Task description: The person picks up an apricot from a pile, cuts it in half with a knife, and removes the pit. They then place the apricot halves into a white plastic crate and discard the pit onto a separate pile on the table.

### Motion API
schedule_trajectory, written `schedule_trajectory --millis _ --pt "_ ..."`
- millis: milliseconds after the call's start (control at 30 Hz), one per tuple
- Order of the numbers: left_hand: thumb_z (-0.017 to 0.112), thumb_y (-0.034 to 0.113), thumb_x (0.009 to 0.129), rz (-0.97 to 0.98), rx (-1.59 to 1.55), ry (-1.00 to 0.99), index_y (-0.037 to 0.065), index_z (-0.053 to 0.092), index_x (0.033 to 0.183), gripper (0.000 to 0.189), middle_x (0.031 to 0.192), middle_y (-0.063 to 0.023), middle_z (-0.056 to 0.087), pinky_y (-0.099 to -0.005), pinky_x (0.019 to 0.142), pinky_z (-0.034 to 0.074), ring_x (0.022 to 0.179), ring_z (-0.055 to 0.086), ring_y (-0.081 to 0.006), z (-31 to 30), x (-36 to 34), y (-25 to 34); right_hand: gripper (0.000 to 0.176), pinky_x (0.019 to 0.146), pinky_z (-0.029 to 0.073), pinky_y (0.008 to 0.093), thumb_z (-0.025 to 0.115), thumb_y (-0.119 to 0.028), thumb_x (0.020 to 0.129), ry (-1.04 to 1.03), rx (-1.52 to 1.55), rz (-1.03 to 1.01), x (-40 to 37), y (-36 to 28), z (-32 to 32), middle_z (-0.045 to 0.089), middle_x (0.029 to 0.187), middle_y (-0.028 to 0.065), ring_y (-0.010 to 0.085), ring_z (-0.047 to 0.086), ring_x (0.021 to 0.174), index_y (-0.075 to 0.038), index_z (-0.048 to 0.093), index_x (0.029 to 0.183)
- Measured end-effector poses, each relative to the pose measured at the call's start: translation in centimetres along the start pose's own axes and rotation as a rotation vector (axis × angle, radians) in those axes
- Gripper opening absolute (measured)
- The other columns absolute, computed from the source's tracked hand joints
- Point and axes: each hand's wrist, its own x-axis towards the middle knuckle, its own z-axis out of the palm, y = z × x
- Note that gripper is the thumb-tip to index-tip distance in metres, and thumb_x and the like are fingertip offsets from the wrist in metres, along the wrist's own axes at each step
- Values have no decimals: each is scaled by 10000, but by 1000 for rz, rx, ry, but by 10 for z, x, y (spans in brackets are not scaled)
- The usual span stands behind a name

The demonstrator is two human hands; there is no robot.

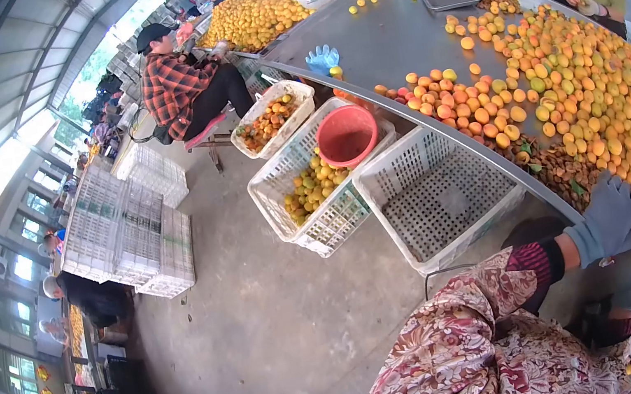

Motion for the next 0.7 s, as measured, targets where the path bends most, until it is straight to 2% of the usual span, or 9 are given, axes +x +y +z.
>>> schedule_trajectory --millis 133,267,333,400,433,500,567,600,700 --pt "569 333 765 -26 -121 43 64 537 805 275 655 -77 560 -414 717 395 601 549 -259 11 6 -1 446 969 394 331 345 -212 980 162 -14 -60 7 -7 12 433 1331 160 230 469 1172 16 329 1363" --pt "556 313 785 -359 -521 9 42 513 886 293 648 -108 564 -417 524 427 602 582 -291 28 15 7 470 987 374 325 366 -211 963 200 -936 -262 28 15 -23 411 1358 154 239 453 1195 11 313 1373" --pt "581 277 762 -190 -154 180 25 528 857 274 617 -113 544 -434 442 423 479 557 -317 47 15 16 484 1011 349 335 378 -211 955 195 -1258 -337 29 29 -35 390 1379 152 246 428 1221 3 305 1382" --pt "572 296 763 -58 -11 124 56 556 945 301 720 -124 572 -397 506 452 635 593 -304 65 12 5 401 960 390 311 459 -198 922 238 -710 -170 28 30 -15 472 1261 114 216 484 1127 -13 407 1274" --pt "556 240 782 -77 29 -190 64 565 976 262 851 -160 569 -388 648 464 832 584 -279 69 10 1 360 934 411 299 499 -192 906 309 -449 -114 28 31 -4 513 1203 95 201 512 1079 -22 458 1221" --pt "511 136 826 -219 -299 216 -14 544 1008 239 916 -188 553 -440 749 425 864 534 -335 112 -14 -16 279 883 452 275 580 -179 874 473 70 -88 28 33 12 595 1085 57 171 568 985 -38 560 1113" --pt "500 95 829 -323 -540 -24 -40 530 968 196 905 -183 558 -432 740 423 846 529 -354 89 3 -13 123 651 475 247 657 -158 815 537 -431 -135 36 -17 18 629 780 -22 61 561 722 -56 643 884" --pt "475 98 856 -708 -1058 -56 -21 535 929 151 883 -166 549 -403 724 419 823 528 -306 111 3 -19 148 562 441 230 666 -206 818 500 -137 -112 36 -10 13 590 690 -48 27 517 628 -63 631 833" --pt "353 184 941 -317 -589 -235 1 517 869 256 866 -126 536 -322 698 407 776 512 -226 85 17 2 197 535 419 203 653 -246 837 560 106 118 36 -23 4 566 662 -47 14 493 598 -58 615 791"
